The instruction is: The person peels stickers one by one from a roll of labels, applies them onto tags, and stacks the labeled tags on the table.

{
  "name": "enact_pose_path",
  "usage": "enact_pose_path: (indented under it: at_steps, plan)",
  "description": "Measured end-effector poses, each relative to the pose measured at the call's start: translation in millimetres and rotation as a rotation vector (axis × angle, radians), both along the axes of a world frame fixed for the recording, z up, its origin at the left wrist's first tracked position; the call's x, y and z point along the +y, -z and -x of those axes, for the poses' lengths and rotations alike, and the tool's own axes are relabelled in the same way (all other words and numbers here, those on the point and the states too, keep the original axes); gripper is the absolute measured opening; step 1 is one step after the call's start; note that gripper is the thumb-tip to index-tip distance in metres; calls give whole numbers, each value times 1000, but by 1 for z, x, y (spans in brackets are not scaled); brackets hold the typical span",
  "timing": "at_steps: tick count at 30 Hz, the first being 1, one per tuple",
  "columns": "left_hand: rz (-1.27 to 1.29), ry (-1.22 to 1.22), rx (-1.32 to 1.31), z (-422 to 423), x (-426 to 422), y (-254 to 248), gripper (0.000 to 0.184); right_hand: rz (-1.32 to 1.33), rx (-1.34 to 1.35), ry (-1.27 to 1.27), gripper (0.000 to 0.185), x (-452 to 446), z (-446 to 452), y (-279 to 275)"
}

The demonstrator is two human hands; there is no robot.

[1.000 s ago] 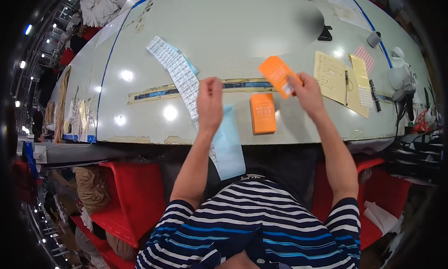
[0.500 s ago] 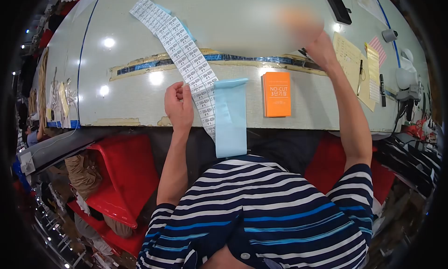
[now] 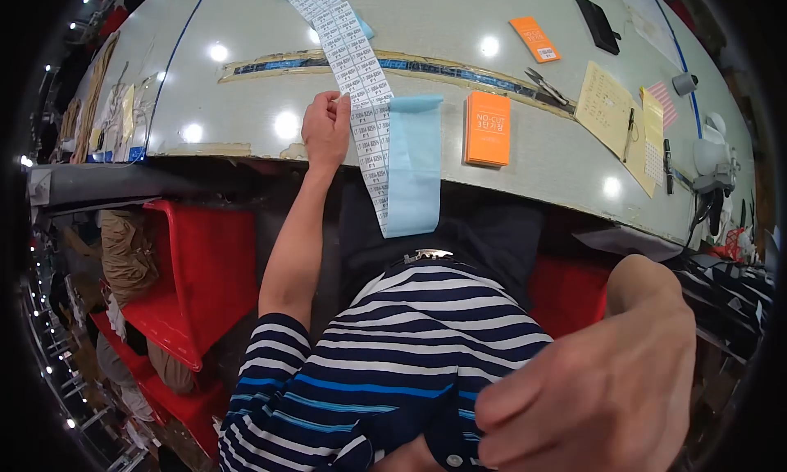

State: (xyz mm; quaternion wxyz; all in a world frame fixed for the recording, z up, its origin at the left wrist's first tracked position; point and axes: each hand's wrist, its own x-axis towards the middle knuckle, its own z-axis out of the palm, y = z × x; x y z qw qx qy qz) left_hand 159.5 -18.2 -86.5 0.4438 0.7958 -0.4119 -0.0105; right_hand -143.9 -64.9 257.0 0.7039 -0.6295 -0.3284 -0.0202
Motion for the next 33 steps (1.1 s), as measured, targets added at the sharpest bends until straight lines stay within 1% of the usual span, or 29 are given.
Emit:
enact_pose_path:
  at_steps: [3,4,5,6,8,9,11,12,13,14,15,16,17,18,20,21,22,24,25,26,27,28,29,31,32,33]
  plan:
    - [19,5,-33,6,5,4,32,7,-29,-65,44,14,7,-4]
    - [33,12,-50,3,1,2,32,-40,-35,-16,45,22,16,-8]
    - [-12,25,5,3,1,-2,38,-23,-69,-19,45,21,16,-11]
    - [-1,25,-26,4,1,-4,38,-3,-88,-38,42,19,17,-12]
    - [-89,41,-45,8,1,-9,45,35,-118,-70,37,13,17,-12]
    - [-77,39,-66,9,-2,-10,45,197,-262,-118,34,-1,24,13]
    - [-55,48,-114,14,0,-6,47,253,-114,111,25,-7,15,34]
    - [-44,54,-141,16,1,-5,49,221,33,280,20,-12,9,66]
    - [-38,57,-160,18,1,-2,49,400,299,526,18,-15,2,79]
    - [-43,66,-64,22,2,0,50,487,303,847,15,-17,-20,115]
    - [-52,78,33,25,3,1,52,747,301,1062,13,-26,-38,160]
    - [-97,89,170,27,4,-6,57,800,220,1208,11,-35,-56,209]
    - [-97,97,153,28,6,-11,57,851,136,1355,11,-42,-69,247]
    - [-58,107,259,29,9,-15,58,841,125,1368,11,-45,-76,269]
    - [19,119,476,31,18,-23,60,1023,171,1347,12,-47,-85,301]
    - [17,119,463,32,24,-28,60,1114,194,1329,12,-47,-86,307]
    - [85,98,595,35,33,-35,59,1105,188,1332,12,-43,-84,307]
    - [224,56,869,41,47,-47,59,1201,214,1269,14,-31,-70,307]
    - [224,52,870,41,52,-49,59,1252,230,1234,15,-24,-61,304]
    - [352,36,972,39,59,-52,58,1251,232,1228,15,-17,-48,300]
    - [480,18,1071,36,67,-58,57,1268,239,1134,15,-8,-34,291]
    - [522,13,1129,32,74,-65,55,1283,245,1044,16,-2,-24,283]
    - [515,8,1133,26,79,-72,55,1279,252,1040,16,2,-19,279]
    - [630,50,1232,14,89,-86,53,1126,350,892,23,12,-12,273]
    - [622,49,1233,12,92,-99,53,1047,394,824,27,17,-12,272]
    - [677,81,1232,11,96,-113,52,1038,401,828,27,21,-15,272]
